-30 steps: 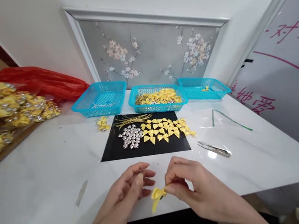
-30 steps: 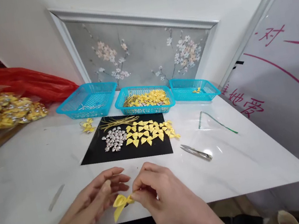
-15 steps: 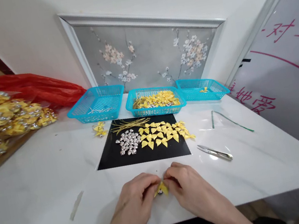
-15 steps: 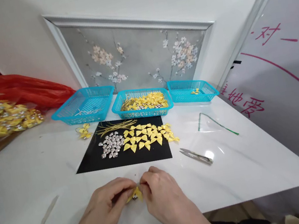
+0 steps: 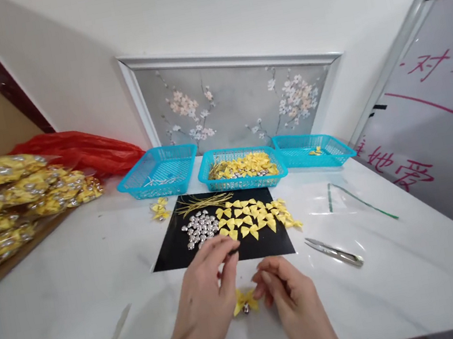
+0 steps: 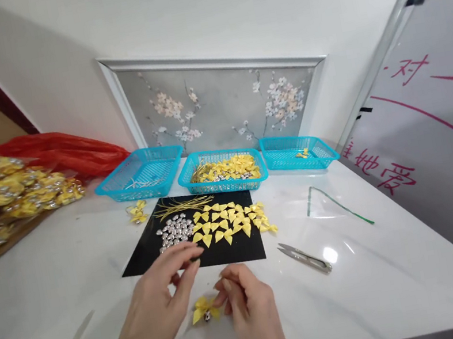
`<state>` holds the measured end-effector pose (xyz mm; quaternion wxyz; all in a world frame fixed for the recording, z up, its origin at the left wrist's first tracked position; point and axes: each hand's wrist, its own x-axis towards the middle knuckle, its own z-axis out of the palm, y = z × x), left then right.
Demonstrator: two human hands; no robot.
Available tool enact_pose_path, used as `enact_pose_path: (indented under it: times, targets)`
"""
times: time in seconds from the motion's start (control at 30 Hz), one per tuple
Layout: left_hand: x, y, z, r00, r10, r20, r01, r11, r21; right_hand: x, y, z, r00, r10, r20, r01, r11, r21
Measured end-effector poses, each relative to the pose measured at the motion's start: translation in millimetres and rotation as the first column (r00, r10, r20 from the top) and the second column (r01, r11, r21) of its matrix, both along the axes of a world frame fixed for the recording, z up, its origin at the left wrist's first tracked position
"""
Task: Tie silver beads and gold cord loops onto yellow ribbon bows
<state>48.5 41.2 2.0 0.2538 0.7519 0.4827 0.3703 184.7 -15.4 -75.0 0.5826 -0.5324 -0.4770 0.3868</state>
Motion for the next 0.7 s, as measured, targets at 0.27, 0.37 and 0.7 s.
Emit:
enact_pose_path:
  times: [0.27,0.37,0.7]
  targets:
    - [18.0,83.2,36.2,0.965,0.116,-0.234,-0.092,0.99,0.111,2.4,-4.1,7.9,0.991,-0.051,0.121,0.045,0.998,0.047]
    - [-2.8,122.8,30.1,0.928,0.143,-0.345,-0.118,0.989,0.092,1.9,-3.2,7.7,0.989,-0.05,0.136,0.042,0.997,0.061]
    - [-17.5,164.0,2.9,0.792,0.017,-0.611,0.02,0.998,0.054,-3.7,-1.5,6.5,0.991,-0.065,0.115,0.061,0.997,0.039]
